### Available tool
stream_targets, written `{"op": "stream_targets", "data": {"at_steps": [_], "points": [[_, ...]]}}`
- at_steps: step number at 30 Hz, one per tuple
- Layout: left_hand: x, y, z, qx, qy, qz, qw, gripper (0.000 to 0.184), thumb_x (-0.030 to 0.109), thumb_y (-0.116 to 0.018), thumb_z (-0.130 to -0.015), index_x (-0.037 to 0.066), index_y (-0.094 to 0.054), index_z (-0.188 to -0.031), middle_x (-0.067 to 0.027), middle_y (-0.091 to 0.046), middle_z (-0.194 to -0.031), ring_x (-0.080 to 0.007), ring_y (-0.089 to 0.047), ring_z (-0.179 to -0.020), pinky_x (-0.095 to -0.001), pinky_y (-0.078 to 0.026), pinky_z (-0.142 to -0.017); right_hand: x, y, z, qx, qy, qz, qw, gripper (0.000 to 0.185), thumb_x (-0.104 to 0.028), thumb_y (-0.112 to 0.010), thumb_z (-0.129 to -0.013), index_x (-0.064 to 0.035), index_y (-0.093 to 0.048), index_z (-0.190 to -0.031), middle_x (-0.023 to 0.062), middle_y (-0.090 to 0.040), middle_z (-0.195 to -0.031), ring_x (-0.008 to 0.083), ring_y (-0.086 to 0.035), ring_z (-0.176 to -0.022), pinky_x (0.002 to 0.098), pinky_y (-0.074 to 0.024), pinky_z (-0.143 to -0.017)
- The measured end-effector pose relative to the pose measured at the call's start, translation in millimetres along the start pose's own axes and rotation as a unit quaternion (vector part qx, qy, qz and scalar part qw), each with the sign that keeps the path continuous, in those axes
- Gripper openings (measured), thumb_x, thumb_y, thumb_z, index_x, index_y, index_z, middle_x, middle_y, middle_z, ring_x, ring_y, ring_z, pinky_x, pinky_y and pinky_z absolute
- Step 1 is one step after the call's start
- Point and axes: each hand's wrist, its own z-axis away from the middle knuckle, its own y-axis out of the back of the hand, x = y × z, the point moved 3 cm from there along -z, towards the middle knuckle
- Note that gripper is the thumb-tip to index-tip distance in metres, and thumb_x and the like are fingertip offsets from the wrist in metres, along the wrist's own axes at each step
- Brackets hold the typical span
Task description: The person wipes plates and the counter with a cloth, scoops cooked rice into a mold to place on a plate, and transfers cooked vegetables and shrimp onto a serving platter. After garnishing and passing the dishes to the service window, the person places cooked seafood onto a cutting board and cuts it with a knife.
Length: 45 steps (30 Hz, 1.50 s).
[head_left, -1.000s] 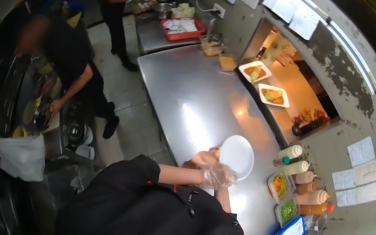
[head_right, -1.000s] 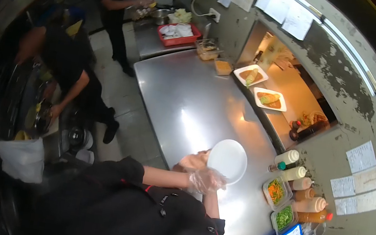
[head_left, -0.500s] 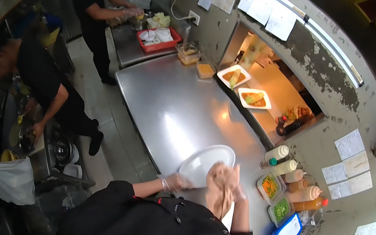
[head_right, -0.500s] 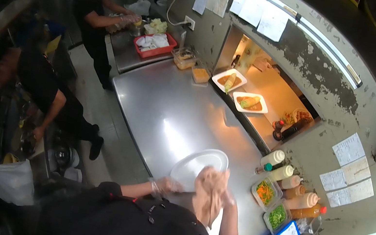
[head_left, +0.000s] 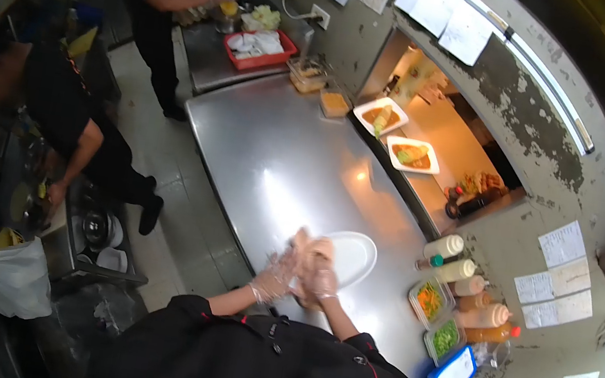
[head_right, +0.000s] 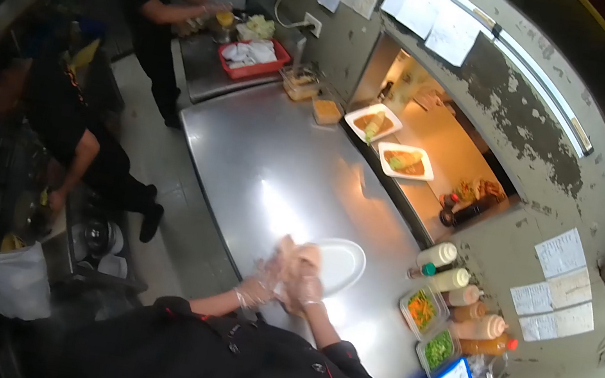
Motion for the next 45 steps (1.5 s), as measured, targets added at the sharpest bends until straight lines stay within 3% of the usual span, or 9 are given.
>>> {"op": "stream_targets", "data": {"at_steps": [8, 9, 11, 20, 23, 25, 30, 39, 45], "points": [[-9, -5, 0, 0.013, 0.001, -0.247, 0.969, 0.067, 0.025, -0.044, -0.085, 0.001, -0.017, -0.142, -0.0192, -0.007, -0.15, -0.0329, -0.004, -0.14, -0.065, -0.015, -0.103, -5, 8, 27, -0.25, 0.084, 0.045, 0.963, 0.039, -0.033, -0.048, -0.083, -0.005, -0.062, -0.106, 0.0226, -0.061, -0.092, 0.0333, -0.06, -0.086, 0.0364, -0.0462, -0.076], [-14, -11, 0, 0.021, 0.017, -0.287, 0.957, 0.07, 0.028, -0.047, -0.085, 0.002, -0.017, -0.142, -0.0197, -0.007, -0.15, -0.0325, -0.004, -0.14, -0.0649, -0.015, -0.103, -18, 38, 38, -0.328, -0.09, -0.035, 0.94, 0.036, -0.028, -0.046, -0.085, -0.005, -0.061, -0.109, 0.0204, -0.062, -0.085, 0.0326, -0.06, -0.084, 0.0366, -0.0466, -0.076], [-14, 14, -5, -0.024, 0.068, -0.128, 0.989, 0.078, 0.033, -0.055, -0.081, 0.003, -0.017, -0.143, -0.02, -0.007, -0.15, -0.0323, -0.004, -0.14, -0.0648, -0.014, -0.103, -11, 68, 64, -0.3, 0.268, 0.08, 0.912, 0.041, -0.027, -0.054, -0.079, 0.003, -0.059, -0.107, 0.0216, -0.063, -0.1, 0.039, -0.059, -0.087, 0.0399, -0.0468, -0.077], [38, 143, 15, 0.067, -0.026, 0.267, 0.961, 0.071, 0.034, -0.062, -0.082, 0.003, -0.03, -0.138, -0.0181, -0.019, -0.147, -0.032, -0.023, -0.135, -0.0395, -0.026, -0.108, -30, 102, 182, -0.134, -0.085, -0.419, 0.894, 0.037, -0.028, -0.055, -0.088, 0.0002, -0.059, -0.112, 0.0118, -0.062, -0.105, 0.0184, -0.054, -0.1, 0.0331, -0.0404, -0.094], [36, 99, 12, -0.135, -0.049, 0.584, 0.799, 0.067, 0.027, -0.058, -0.085, 0.002, -0.027, -0.139, -0.0125, -0.024, -0.147, -0.0281, -0.023, -0.136, -0.0388, -0.025, -0.109, -62, 104, 201, 0.013, -0.034, -0.381, 0.924, 0.028, -0.017, -0.054, -0.085, -0.001, -0.06, -0.106, 0.0111, -0.06, -0.104, 0.0209, -0.056, -0.096, 0.0343, -0.0429, -0.09], [45, 64, 26, -0.323, 0.123, 0.827, 0.444, 0.065, 0.038, -0.051, -0.089, 0.005, -0.027, -0.139, -0.0107, -0.026, -0.144, -0.0267, -0.027, -0.133, -0.0403, -0.03, -0.106, -93, 76, 207, 0.266, 0.033, -0.228, 0.936, 0.021, -0.009, -0.053, -0.08, -0.0035, -0.063, -0.097, 0.0137, -0.055, -0.108, 0.0277, -0.056, -0.089, 0.0382, -0.0455, -0.081], [21, 17, 53, -0.655, 0.207, 0.688, 0.236, 0.061, 0.042, -0.05, -0.088, 0.006, -0.033, -0.134, -0.0105, -0.034, -0.136, -0.0262, -0.035, -0.124, -0.0405, -0.036, -0.1, -165, -6, 265, 0.263, -0.121, -0.206, 0.935, 0.021, -0.01, -0.055, -0.076, -0.0049, -0.067, -0.093, 0.0157, -0.06, -0.103, 0.0338, -0.057, -0.092, 0.039, -0.0449, -0.084], [29, -52, 150, -0.827, 0.326, 0.458, 0.011, 0.056, 0.048, -0.047, -0.088, 0.007, -0.043, -0.125, -0.0102, -0.048, -0.122, -0.0253, -0.049, -0.108, -0.0407, -0.046, -0.089, -278, -392, 407, 0.645, -0.525, -0.533, 0.153, 0.032, -0.035, -0.061, -0.086, -0.0092, -0.064, -0.105, 0.0024, -0.067, -0.095, 0.01, -0.063, -0.08, 0.0243, -0.0518, -0.068], [-23, -110, 219, -0.781, 0.378, 0.372, 0.33, 0.042, 0.044, -0.047, -0.089, 0.006, -0.054, -0.105, -0.0086, -0.054, -0.099, -0.0225, -0.057, -0.087, -0.0343, -0.052, -0.076, -371, -583, 468, 0.677, -0.487, -0.506, -0.221, 0.03, -0.026, -0.059, -0.082, -0.0089, -0.062, -0.107, 0.0056, -0.065, -0.09, 0.0182, -0.062, -0.069, 0.0317, -0.0512, -0.058]]}}
